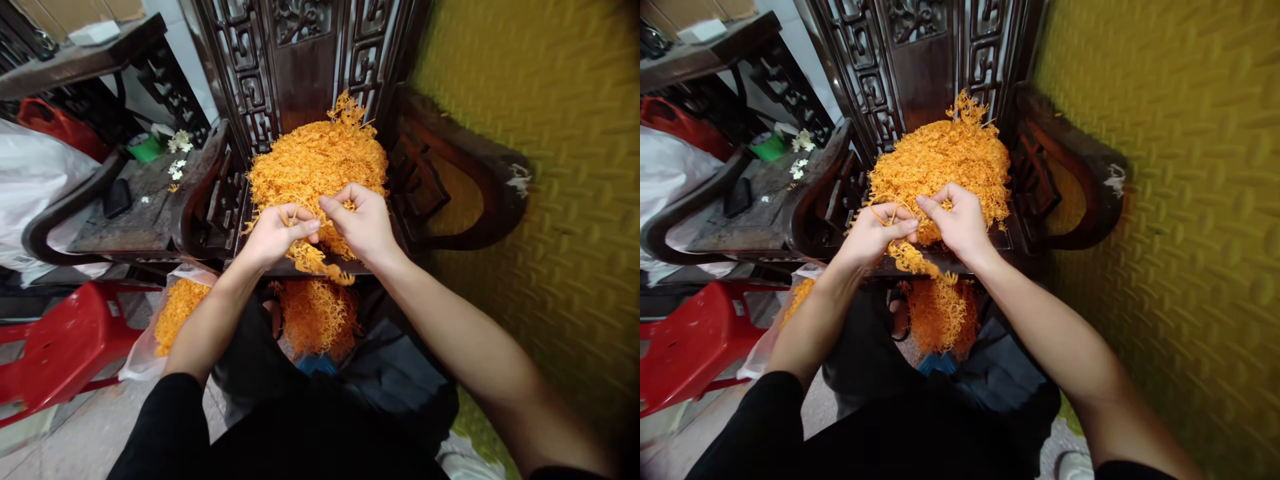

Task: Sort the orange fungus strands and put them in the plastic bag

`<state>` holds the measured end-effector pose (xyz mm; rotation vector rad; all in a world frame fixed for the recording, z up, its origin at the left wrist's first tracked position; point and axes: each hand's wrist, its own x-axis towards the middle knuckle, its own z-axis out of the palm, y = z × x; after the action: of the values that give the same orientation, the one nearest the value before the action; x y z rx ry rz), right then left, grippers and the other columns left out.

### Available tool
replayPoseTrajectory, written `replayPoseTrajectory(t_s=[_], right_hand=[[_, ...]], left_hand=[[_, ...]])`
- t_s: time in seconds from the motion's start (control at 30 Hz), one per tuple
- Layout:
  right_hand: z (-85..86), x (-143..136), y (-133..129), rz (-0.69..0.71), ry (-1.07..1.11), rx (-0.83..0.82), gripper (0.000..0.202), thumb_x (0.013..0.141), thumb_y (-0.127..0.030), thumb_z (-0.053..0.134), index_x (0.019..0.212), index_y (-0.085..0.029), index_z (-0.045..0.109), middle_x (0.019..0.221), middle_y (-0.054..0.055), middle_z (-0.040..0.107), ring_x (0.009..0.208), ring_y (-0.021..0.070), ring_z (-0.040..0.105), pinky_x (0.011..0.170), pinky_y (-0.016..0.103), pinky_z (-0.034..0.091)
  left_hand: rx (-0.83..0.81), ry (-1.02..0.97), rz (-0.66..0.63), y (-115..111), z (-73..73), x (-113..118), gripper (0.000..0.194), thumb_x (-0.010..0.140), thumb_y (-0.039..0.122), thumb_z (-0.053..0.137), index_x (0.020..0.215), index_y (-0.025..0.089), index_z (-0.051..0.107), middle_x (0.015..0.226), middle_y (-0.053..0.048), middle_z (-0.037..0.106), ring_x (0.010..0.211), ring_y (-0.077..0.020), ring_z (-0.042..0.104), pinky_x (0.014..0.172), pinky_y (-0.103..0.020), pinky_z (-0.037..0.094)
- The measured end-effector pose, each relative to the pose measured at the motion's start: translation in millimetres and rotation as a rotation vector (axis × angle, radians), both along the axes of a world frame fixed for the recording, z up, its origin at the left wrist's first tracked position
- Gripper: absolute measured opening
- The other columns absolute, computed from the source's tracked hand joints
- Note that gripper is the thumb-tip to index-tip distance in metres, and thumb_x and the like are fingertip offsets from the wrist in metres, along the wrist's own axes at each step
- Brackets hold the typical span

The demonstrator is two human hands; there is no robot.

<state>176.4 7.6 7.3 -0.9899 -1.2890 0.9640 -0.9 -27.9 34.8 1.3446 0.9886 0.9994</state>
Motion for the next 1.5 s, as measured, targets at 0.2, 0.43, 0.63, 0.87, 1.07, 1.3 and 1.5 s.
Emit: replayPoseTrajectory(t_s=[0.2, 0.43, 0.63, 0.87, 1.07, 1.3, 1.5], right_hand=[[-10.4, 42.1, 38.3, -0.117, 0.249, -0.083, 0.048, 0.081, -0.062, 0.080, 0.091, -0.026, 0.051, 0.074, -0.002, 0.068, 0.044, 0.0084, 0.045, 0.038, 0.022, 0.023], [4.9, 15.8, -8.8, 0.137, -0.146, 0.158, 0.036, 0.093, -0.054, 0.071, 0.108, -0.022, 0.079, 0.079, 0.003, 0.069, 0.063, 0.0139, 0.057, 0.058, 0.030, 0.044], [10.0, 8.1, -22.1, 0.174, -0.483, 0.390, 0.016, 0.092, -0.033, 0.076, 0.085, -0.019, 0.075, 0.077, 0.002, 0.068, 0.073, 0.0170, 0.060, 0.074, 0.034, 0.046], [1.0, 6.8, -18.5, 0.091, -0.362, 0.206, 0.017, 0.092, -0.032, 0.069, 0.082, -0.019, 0.065, 0.082, 0.003, 0.071, 0.077, 0.0185, 0.063, 0.076, 0.035, 0.048], [-8.5, 21.3, 8.9, -0.200, -0.055, 0.156, 0.030, 0.094, -0.049, 0.069, 0.082, -0.023, 0.060, 0.068, 0.000, 0.058, 0.063, 0.0157, 0.056, 0.061, 0.031, 0.043], [-1.6, 41.0, 3.5, -0.136, 0.048, 0.114, 0.032, 0.090, -0.054, 0.075, 0.095, -0.026, 0.062, 0.089, 0.004, 0.068, 0.057, 0.0133, 0.056, 0.048, 0.028, 0.036], [16.0, 14.3, -35.1, 0.038, -0.260, 0.226, 0.034, 0.094, -0.054, 0.071, 0.107, -0.023, 0.076, 0.088, 0.005, 0.074, 0.076, 0.0208, 0.068, 0.071, 0.036, 0.052]], left_hand=[[-0.101, -0.170, 0.066, 1.8, 0.5, -9.7, 0.031, 0.070, 0.035, 0.093, 0.074, 0.015, 0.070, 0.066, -0.004, 0.073, 0.047, -0.0048, 0.049, 0.046, -0.020, 0.035], [-0.047, -0.297, 0.184, 19.5, -19.2, -9.6, 0.040, 0.065, 0.035, 0.098, 0.086, 0.016, 0.070, 0.078, -0.002, 0.075, 0.062, -0.0081, 0.066, 0.059, -0.019, 0.051], [0.006, -0.263, 0.187, 17.5, -20.9, -8.1, 0.043, 0.067, 0.039, 0.096, 0.091, 0.017, 0.068, 0.087, 0.000, 0.073, 0.070, -0.0086, 0.066, 0.064, -0.021, 0.052], [-0.010, 0.095, 0.017, 9.4, -17.1, -7.8, 0.039, 0.063, 0.036, 0.096, 0.084, 0.015, 0.070, 0.081, -0.001, 0.073, 0.076, -0.0130, 0.067, 0.073, -0.026, 0.054], [-0.044, 0.074, 0.041, 6.8, -6.0, -11.5, 0.032, 0.062, 0.030, 0.095, 0.072, 0.016, 0.068, 0.078, -0.004, 0.075, 0.060, -0.0091, 0.061, 0.055, -0.022, 0.046], [-0.134, -0.031, 0.086, 12.7, -17.7, -10.4, 0.033, 0.064, 0.030, 0.093, 0.084, 0.015, 0.072, 0.077, -0.001, 0.067, 0.063, -0.0092, 0.059, 0.050, -0.019, 0.049], [-0.095, -0.171, 0.245, 17.7, -20.5, -7.1, 0.038, 0.064, 0.031, 0.094, 0.085, 0.016, 0.067, 0.080, 0.002, 0.063, 0.066, -0.0087, 0.058, 0.052, -0.020, 0.054]])
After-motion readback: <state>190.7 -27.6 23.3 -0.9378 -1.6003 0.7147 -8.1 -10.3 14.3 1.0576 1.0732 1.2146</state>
